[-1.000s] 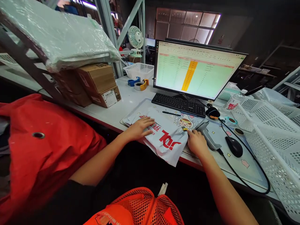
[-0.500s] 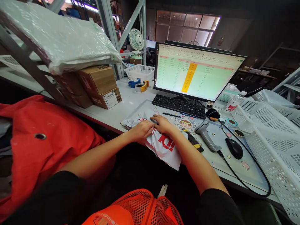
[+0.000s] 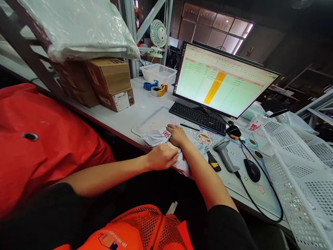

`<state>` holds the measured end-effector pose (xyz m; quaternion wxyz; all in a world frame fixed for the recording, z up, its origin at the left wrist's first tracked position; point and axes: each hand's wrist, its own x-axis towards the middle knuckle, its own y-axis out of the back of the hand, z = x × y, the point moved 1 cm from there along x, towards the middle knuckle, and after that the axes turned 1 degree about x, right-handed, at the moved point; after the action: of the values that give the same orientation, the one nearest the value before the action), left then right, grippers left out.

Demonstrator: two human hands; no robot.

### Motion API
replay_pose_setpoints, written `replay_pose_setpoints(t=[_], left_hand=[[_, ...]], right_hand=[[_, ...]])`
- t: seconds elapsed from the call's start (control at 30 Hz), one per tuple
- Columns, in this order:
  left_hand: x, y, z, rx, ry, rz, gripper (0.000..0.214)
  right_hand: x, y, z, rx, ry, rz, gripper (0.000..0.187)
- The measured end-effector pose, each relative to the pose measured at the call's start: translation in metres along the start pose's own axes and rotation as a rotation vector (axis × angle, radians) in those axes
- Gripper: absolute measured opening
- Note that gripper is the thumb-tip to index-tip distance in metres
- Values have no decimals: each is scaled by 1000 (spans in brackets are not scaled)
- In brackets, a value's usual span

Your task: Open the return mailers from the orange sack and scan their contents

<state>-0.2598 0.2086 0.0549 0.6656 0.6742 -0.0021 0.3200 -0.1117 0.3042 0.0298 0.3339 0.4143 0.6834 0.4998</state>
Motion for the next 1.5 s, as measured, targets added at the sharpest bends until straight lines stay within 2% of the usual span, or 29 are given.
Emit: replay_pose_setpoints(t=[0.2,0.27,0.33,0.43,0.5,0.57,0.67,0.73,0.8,0.9,0.97,1.0,1.1,1.17,1.23,1.33,1.43,1.5], left_hand=[[-72,29,49,-158,389,64,19],[-91,28,65,-238,497,120,19],[-107,19,73,-320,602,202,18],[-127,-3,64,-365,730,292,17],[-137,-16,48,-343,799,299,19],[-145,-20,30,-315,867,308,22],[-151,-7,10,-297,941,387,36],[-151,11,4,-339,954,449,54],[-150,30,3,-469,937,469,69],[-154,49,9,-770,884,395,74],[-163,51,16,-913,865,337,74],[-169,49,20,-946,869,307,75],[-186,39,34,-884,956,152,78],[-190,39,42,-770,1016,47,82],[-187,48,48,-688,1015,12,87],[-170,71,54,-668,878,4,93],[-154,86,56,-692,730,35,92],[-147,86,58,-718,714,148,85]], right_hand=[[1,0,1,16,3,41,57],[3,1,-4,-11,-22,32,51],[3,4,-10,-43,-57,31,48],[-2,16,-23,-84,-89,54,48],[-12,27,-35,-127,-103,72,49],[-27,37,-50,-183,-115,132,42],[-60,44,-78,-194,-101,365,24],[-87,38,-98,-73,-56,549,16],[-114,23,-115,105,-35,696,16],[-149,-11,-133,345,-123,823,26],[-168,-36,-139,476,-225,778,25],[-176,-48,-142,530,-279,694,21],[-196,-72,-151,601,-441,314,8],[-207,-71,-157,587,-512,120,20],[-216,-58,-162,540,-522,39,34],[-224,-26,-169,416,-447,32,39],[-224,5,-175,406,-302,187,41],[-218,16,-171,538,-253,287,35]])
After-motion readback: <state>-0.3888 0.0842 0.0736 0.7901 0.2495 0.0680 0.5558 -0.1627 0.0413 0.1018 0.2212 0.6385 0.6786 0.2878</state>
